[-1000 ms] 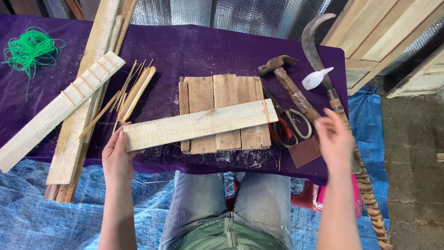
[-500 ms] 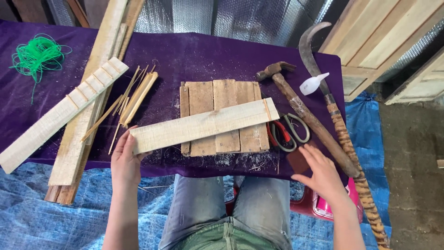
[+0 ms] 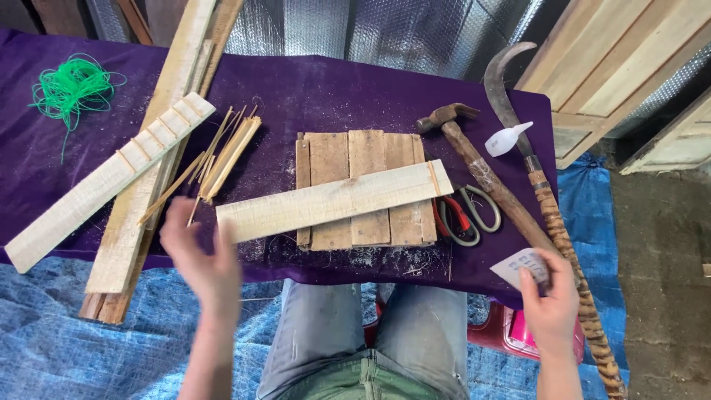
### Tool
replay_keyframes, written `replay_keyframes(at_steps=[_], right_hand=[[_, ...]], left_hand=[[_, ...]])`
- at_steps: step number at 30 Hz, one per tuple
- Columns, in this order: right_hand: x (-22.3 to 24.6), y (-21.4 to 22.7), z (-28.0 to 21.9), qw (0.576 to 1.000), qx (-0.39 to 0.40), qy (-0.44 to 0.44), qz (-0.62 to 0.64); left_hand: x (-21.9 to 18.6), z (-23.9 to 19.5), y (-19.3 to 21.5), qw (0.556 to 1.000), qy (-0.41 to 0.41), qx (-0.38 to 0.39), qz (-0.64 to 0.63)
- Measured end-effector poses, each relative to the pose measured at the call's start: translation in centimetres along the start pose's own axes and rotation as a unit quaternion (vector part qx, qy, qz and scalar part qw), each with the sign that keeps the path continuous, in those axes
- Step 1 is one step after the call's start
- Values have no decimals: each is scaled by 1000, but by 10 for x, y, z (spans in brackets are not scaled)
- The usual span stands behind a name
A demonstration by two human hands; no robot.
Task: The person sands a rectangular wooden plank with a sanding block, repeatedly rubbing the surface and flipping the plank to work both sides. The plank is held and repositioned by hand throughout the process.
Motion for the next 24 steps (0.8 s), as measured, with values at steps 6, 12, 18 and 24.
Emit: replay_keyframes(at_steps=[6, 12, 18, 24], right_hand=[[50, -74, -17, 936, 149, -149, 281], [98, -104, -45, 979, 177, 62, 83], [144, -111, -78, 873, 144, 457, -86], [181, -99, -44, 894, 116, 432, 22]], left_hand=[[-93, -88, -114, 886, 59, 416, -196], [-94, -126, -139, 855, 165, 431, -237], [-79, -107, -132, 793, 363, 388, -299], [-87, -97, -136, 806, 297, 419, -295]])
Point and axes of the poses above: each hand's wrist, its own z-axis towards the middle knuckle, its own y-axis out of the back of the hand, x = y × z, the point moved 8 cm from there along z, towards the middle knuckle, and after that the axes turned 5 degrees about -x, right-handed, at the moved point
